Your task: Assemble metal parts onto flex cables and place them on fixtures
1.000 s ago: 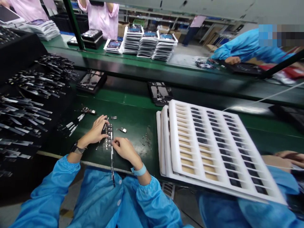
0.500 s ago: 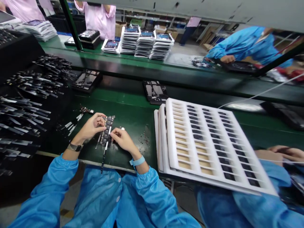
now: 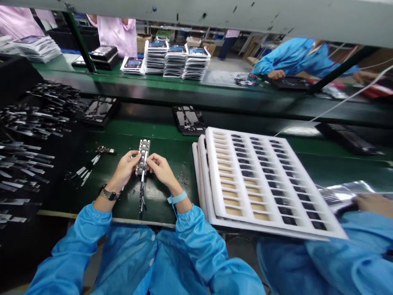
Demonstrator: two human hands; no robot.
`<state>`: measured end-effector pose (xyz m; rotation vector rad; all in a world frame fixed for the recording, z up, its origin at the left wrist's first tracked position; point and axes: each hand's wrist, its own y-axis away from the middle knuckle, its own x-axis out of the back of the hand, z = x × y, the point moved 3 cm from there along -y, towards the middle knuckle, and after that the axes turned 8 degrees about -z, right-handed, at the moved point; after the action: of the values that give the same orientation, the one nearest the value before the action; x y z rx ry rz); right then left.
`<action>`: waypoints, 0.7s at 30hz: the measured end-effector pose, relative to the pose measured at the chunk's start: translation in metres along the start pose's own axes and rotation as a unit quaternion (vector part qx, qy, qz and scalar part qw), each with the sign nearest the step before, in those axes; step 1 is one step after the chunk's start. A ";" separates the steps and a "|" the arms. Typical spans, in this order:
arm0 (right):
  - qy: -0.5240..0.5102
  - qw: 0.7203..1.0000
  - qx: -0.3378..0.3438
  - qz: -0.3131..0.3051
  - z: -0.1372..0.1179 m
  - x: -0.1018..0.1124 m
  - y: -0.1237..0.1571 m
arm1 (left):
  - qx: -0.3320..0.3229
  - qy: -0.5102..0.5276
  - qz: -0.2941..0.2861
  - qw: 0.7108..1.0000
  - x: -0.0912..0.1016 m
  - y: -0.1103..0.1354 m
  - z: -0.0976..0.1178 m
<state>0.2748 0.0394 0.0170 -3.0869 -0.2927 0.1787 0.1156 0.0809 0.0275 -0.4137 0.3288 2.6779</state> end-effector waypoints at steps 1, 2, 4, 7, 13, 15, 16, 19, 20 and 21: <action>-0.007 1.000 -0.003 0.003 0.002 0.000 0.000 | -0.010 0.000 0.010 1.000 -0.002 -0.001 -0.002; -0.016 1.000 -0.008 0.004 0.004 0.000 0.000 | -0.023 -0.002 0.020 1.000 -0.004 -0.002 -0.004; -0.032 0.999 -0.017 -0.005 0.009 -0.002 0.001 | -0.047 -0.008 0.036 0.998 -0.006 -0.005 -0.006; -0.048 0.998 -0.013 -0.027 0.013 -0.006 0.002 | -0.071 -0.014 0.060 0.996 -0.007 -0.008 -0.008; -0.039 0.999 -0.007 -0.011 0.011 -0.008 0.005 | -0.027 -0.006 0.026 0.999 -0.010 -0.009 -0.020; -0.046 0.999 -0.017 -0.016 0.012 -0.011 0.006 | -0.006 -0.011 -0.009 1.000 -0.010 -0.008 -0.022; -0.050 0.998 -0.023 -0.015 0.012 -0.012 0.006 | -0.004 -0.013 -0.018 1.000 -0.010 -0.008 -0.021; -0.052 0.998 -0.038 0.003 0.015 -0.014 0.007 | -0.025 -0.017 -0.016 0.999 -0.008 -0.006 -0.017; -0.050 0.998 -0.042 0.002 0.016 -0.015 0.008 | -0.030 -0.020 -0.014 0.999 -0.008 -0.005 -0.016; -0.049 0.998 -0.045 -0.003 0.016 -0.016 0.008 | -0.034 -0.024 -0.012 0.999 -0.008 -0.005 -0.015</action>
<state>0.2586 0.0286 0.0022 -3.1713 -0.3232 0.3269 0.1282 0.0777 0.0152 -0.3715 0.2176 2.6762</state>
